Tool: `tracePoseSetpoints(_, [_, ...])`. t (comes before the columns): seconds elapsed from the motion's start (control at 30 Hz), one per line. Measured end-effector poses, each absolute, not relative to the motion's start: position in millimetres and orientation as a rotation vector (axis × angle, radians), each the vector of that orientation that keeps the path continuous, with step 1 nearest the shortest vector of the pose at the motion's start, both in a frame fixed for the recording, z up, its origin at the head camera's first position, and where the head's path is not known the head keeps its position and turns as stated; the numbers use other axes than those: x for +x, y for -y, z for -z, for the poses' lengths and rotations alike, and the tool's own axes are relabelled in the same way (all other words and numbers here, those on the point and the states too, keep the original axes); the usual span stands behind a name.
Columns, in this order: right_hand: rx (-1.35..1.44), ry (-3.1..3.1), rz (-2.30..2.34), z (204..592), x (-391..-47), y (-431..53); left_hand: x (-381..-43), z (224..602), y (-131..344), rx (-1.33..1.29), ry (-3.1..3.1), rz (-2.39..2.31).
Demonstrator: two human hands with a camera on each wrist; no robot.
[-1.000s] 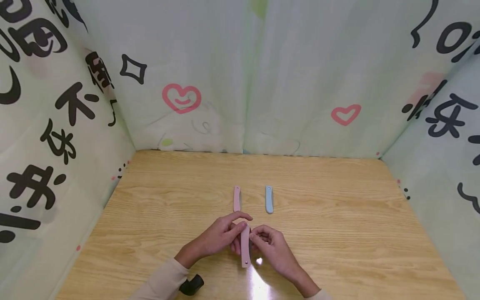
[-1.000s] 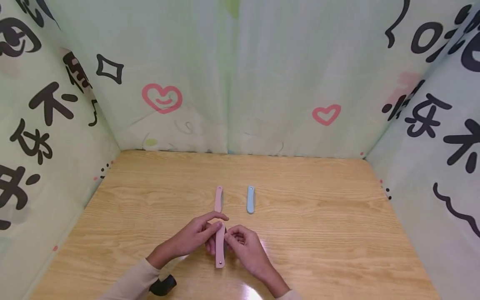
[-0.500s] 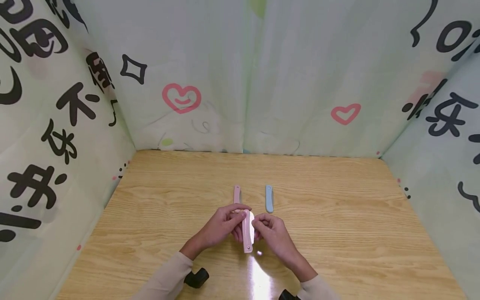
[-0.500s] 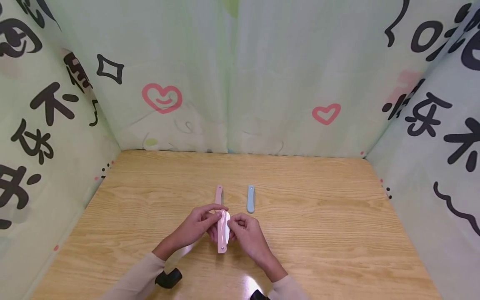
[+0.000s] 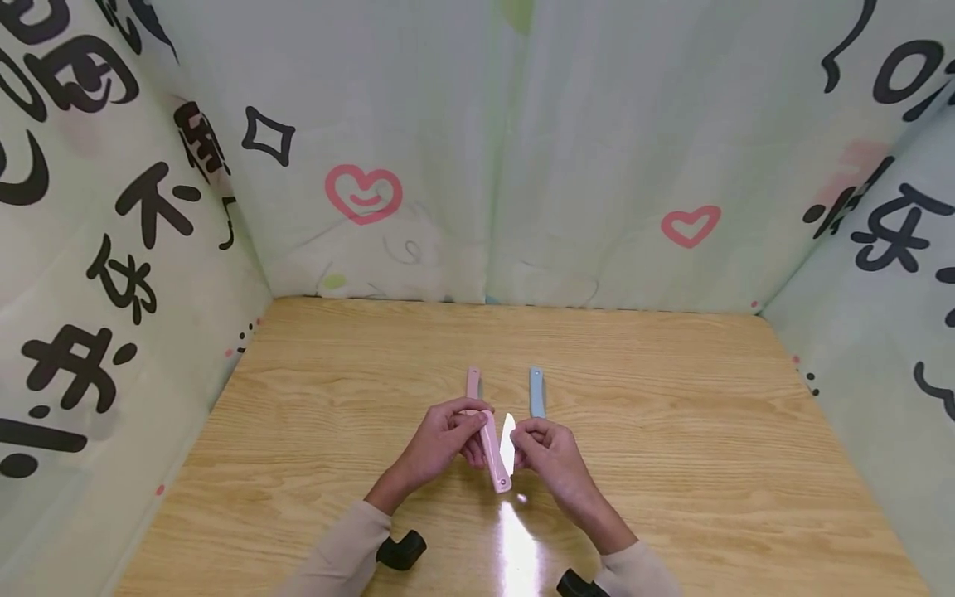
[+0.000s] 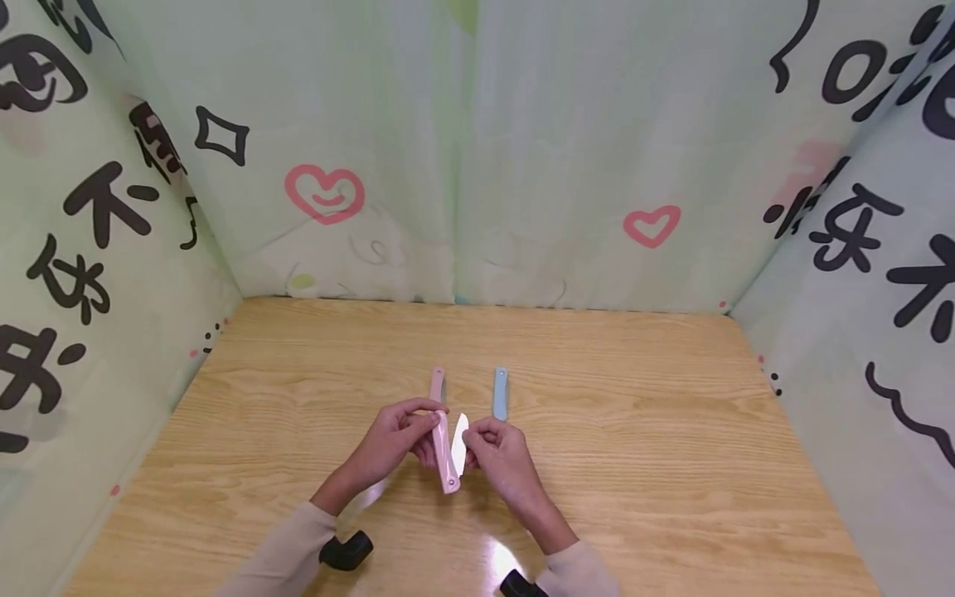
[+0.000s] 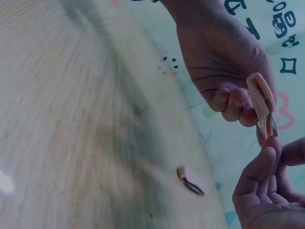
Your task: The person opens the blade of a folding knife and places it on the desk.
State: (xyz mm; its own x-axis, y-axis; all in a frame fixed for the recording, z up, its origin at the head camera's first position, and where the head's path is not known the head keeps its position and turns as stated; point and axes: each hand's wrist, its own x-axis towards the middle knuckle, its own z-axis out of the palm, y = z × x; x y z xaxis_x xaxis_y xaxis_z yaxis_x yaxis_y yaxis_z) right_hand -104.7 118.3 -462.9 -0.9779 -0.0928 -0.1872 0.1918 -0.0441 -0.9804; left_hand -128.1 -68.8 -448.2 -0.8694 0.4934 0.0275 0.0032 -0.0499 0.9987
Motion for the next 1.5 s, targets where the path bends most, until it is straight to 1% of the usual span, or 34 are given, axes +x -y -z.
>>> tracePoseSetpoints(0.2, [0.148,-2.0,2.214,470,-104,-119,-126,447,69,0.493,-1.949,-1.989])
tracePoseSetpoints(0.47, [-0.016,-2.131,2.149,474,-105,-124,-121,443,72,0.609,-1.968,-1.92])
tracePoseSetpoints(0.6, [0.007,-2.135,2.127,474,-105,-125,-121,444,74,0.695,-1.959,-1.867])
tracePoseSetpoints(0.9, [-0.004,-2.222,2.04,470,-106,-126,-129,470,78,0.747,-2.073,-1.755])
tracePoseSetpoints(1.1, [0.029,-2.262,2.048,470,-107,-129,-130,477,86,0.743,-2.213,-1.668])
tracePoseSetpoints(1.2, [0.057,-2.267,2.062,473,-108,-131,-126,478,89,0.875,-2.452,-1.478])
tracePoseSetpoints(1.37, [0.051,-2.305,2.054,478,-108,-135,-115,476,84,1.284,-3.024,-0.846])
tracePoseSetpoints(1.5, [0.04,-2.309,2.053,479,-108,-136,-108,476,79,1.425,-3.224,-0.598])
